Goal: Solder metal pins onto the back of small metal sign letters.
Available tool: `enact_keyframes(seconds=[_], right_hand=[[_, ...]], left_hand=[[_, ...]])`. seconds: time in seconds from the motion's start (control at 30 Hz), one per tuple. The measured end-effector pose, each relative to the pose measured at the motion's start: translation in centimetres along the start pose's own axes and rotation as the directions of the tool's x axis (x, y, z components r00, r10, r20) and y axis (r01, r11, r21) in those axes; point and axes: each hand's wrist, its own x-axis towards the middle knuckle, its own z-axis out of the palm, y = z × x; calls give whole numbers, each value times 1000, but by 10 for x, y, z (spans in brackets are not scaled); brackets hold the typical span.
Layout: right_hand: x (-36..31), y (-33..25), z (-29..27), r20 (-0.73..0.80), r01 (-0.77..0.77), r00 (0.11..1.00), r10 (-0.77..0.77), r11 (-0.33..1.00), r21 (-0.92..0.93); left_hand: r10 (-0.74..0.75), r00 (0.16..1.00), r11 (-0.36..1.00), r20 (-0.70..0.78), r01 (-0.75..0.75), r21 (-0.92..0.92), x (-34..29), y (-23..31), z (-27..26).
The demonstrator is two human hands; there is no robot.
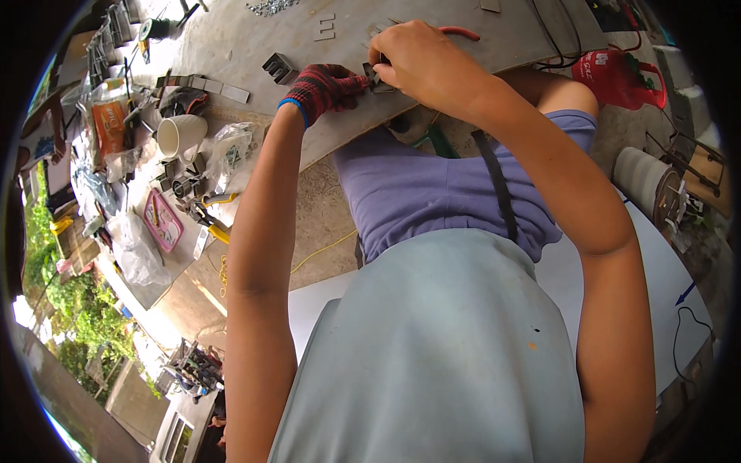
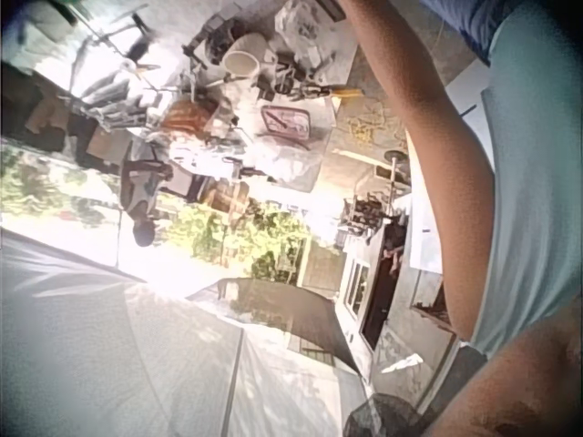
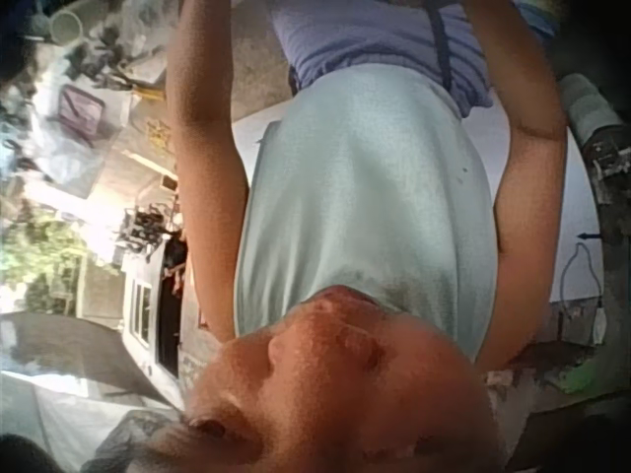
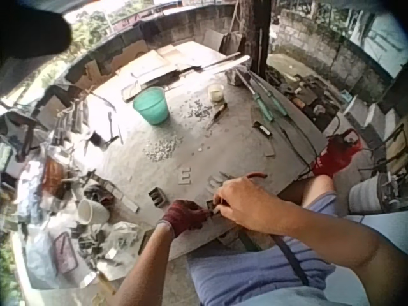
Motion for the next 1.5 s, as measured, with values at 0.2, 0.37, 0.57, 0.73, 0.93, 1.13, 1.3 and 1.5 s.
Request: enact_keyframes(seconds=[0.2, 0.37, 0.57, 0.73, 0.93, 1.13, 1.3, 1.5], right_hand=[[-2, 4, -12, 8, -25, 1000, 25, 1000, -16], [5, -8, -45, 59, -193, 980, 190, 980, 40], [32, 0, -130, -132, -433, 868, 479, 860, 270], [93, 58, -160, -551, -333, 766, 332, 938, 102], [198, 168, -134, -456, -352, 856, 243, 920, -170], [251, 203, -96, -701, -322, 681, 212, 946, -27], [244, 224, -94, -701, -287, 698, 143, 953, -91], [163, 320, -138, -861, -539, 506, 61, 802, -260]], left_hand=[[31, 1000, 999, 1, -31, 28, -4, 13, 8], [28, 1000, 998, 0, -28, 63, 4, 3, 1], [-22, 1000, 1000, -18, 23, 7, -2, 8, 5], [-16, 1000, 1000, 2, 16, 16, -1, 8, 8], [-31, 999, 999, -32, 31, -12, -12, 12, 6], [-59, 998, 997, -26, 60, 40, -7, 8, 5], [-76, 997, 997, -19, 77, 28, -7, 13, 6], [-71, 997, 997, 5, 71, 27, -8, 9, 5]])
